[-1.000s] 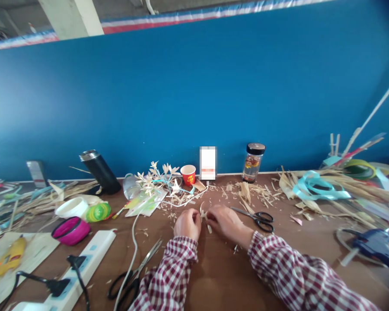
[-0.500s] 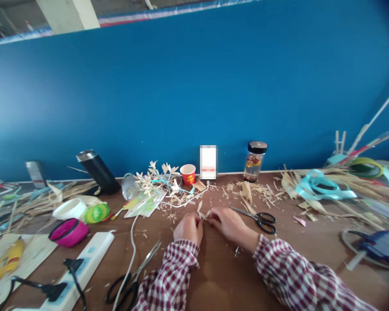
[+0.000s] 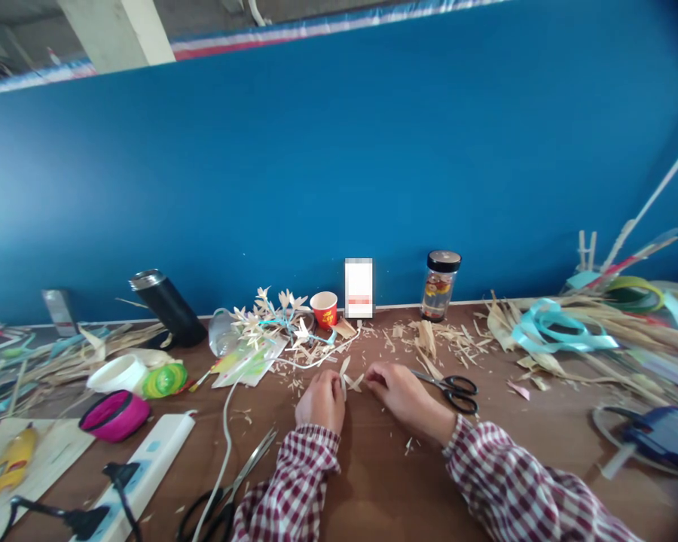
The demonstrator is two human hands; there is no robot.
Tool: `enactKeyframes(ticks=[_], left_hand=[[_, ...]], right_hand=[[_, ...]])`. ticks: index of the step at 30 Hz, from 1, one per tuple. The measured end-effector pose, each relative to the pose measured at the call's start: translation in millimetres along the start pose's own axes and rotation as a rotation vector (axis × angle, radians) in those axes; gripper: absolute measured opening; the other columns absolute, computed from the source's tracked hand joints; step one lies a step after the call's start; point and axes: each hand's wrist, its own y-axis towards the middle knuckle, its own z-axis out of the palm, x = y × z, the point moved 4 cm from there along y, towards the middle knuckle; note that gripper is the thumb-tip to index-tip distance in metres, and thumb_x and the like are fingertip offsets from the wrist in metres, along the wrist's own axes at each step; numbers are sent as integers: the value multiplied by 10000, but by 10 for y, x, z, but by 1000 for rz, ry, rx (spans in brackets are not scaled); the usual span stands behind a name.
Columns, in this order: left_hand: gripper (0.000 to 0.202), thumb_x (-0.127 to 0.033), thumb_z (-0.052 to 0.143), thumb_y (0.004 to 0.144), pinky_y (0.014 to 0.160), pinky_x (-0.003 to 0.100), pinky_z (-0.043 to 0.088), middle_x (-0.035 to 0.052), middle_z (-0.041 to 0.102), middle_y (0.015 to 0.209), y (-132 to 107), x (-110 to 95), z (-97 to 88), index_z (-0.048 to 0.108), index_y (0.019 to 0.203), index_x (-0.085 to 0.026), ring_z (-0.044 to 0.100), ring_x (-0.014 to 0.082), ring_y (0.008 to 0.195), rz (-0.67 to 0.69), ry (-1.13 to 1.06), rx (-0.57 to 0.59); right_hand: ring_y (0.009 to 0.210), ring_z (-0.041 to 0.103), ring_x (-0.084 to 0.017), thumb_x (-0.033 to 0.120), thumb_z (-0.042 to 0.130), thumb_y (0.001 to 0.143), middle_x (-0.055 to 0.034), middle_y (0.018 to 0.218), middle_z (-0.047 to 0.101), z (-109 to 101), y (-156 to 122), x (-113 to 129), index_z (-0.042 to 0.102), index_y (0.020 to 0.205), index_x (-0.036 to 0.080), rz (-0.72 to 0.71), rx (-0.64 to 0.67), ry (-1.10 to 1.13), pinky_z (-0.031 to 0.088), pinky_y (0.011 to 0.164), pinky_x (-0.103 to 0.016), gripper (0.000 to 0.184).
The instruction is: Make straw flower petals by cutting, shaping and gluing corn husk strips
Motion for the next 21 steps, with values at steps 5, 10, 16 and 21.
enactKeyframes(ticks=[5,10,16,21], left_hand=[[199,-234,428,846,638,260,411,38,627,983,-26,-26,-17,615,915,-237,599,172,830,42,-34,-10],[187,-227,454,828,626,258,415,38,615,989,-40,-20,2,605,936,-245,600,175,829,47,-8,33],[265,-210,452,818,651,251,420,41,600,1019,-60,-15,2,575,1047,-261,601,171,839,95,-36,35],[428,-200,441,821,639,247,423,47,582,1027,-54,-20,16,479,1225,-335,609,177,831,125,15,68]], right_hand=[[756,591,-166,201,477,820,-43,823,656,11,65,67,583,861,191,2,14,-67,349,642,-233,114],[753,588,-160,212,498,814,-59,846,654,49,46,95,559,888,176,-25,39,-47,360,639,-224,102],[706,580,-159,267,565,781,-52,799,649,74,60,119,569,833,169,-40,71,-11,367,616,-227,111],[650,563,-151,371,610,756,-36,749,642,137,116,125,573,807,173,-39,80,-45,329,555,-224,208]])
